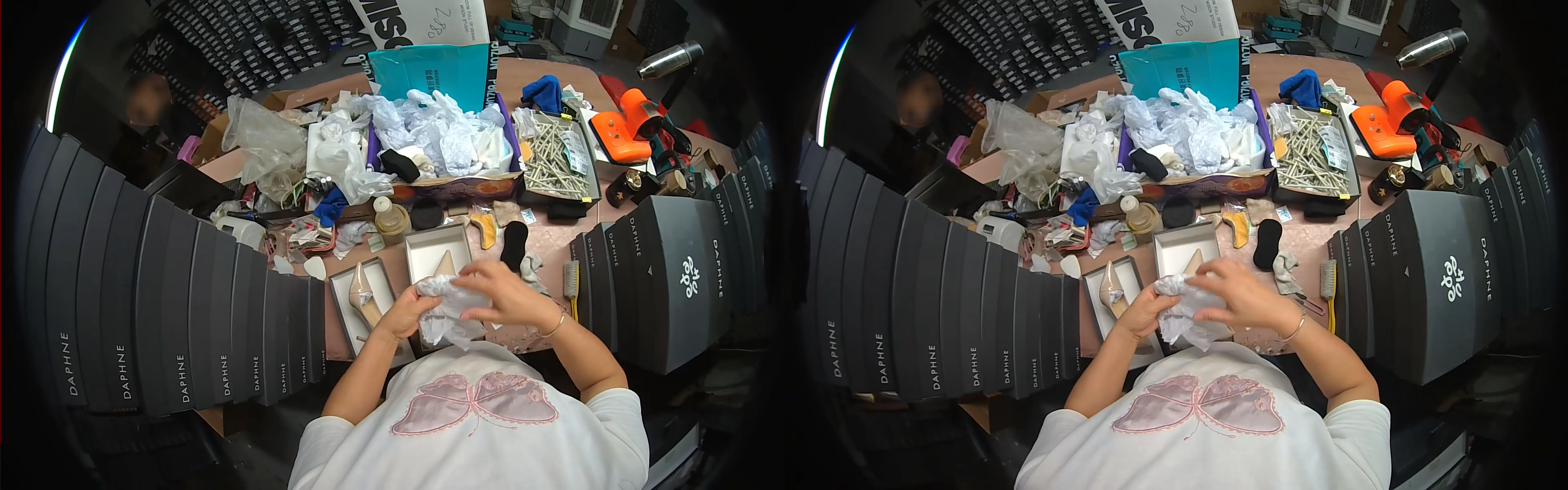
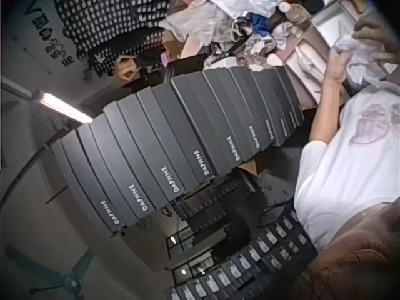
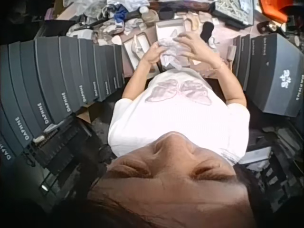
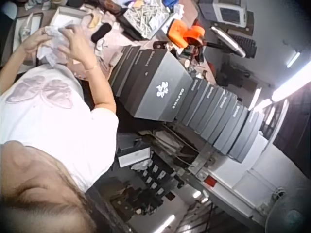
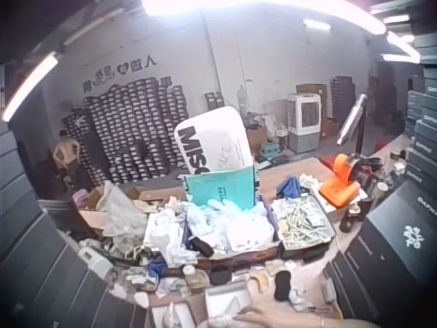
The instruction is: Inspecting, cleaning, and packing a pair of high-heeled shoes into a shoebox.
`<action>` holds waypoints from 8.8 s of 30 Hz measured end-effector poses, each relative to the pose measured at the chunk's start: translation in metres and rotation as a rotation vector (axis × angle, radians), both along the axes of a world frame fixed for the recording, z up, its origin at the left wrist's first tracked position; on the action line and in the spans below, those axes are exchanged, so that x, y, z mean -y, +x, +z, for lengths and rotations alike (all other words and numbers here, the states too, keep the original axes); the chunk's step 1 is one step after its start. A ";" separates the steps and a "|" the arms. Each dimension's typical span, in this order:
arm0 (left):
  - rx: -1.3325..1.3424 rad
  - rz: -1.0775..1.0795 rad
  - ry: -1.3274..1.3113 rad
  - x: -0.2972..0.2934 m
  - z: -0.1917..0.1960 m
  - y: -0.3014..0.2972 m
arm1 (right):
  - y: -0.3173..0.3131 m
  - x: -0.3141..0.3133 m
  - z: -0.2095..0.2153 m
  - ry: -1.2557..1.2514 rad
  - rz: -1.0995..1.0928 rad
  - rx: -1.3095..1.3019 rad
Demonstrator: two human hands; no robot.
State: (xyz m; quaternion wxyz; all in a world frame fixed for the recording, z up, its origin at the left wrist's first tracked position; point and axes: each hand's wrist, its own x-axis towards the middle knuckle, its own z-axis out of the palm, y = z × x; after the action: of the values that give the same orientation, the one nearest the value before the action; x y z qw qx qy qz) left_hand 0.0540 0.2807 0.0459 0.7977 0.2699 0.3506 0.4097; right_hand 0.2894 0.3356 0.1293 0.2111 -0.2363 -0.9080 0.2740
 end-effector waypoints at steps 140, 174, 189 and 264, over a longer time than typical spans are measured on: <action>-1.675 0.280 0.677 0.086 -0.128 -0.106 | -0.051 -0.003 -0.155 -0.206 0.013 0.019; 0.240 0.255 -0.308 0.027 0.010 -0.023 | -0.027 0.000 -0.090 -1.903 -0.094 -0.806; 0.021 0.413 -0.188 0.033 -0.008 -0.047 | -0.048 0.003 -0.115 -1.723 -0.230 -0.824; 0.140 0.042 -0.086 0.048 0.009 0.033 | -0.036 0.064 -0.012 -0.023 -0.091 -0.163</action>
State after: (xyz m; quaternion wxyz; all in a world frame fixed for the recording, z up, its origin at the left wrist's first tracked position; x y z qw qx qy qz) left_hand 0.0865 0.2329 0.0547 0.8223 0.1989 0.3169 0.4288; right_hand 0.2530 0.2720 0.1175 0.2939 -0.2567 -0.8728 0.2930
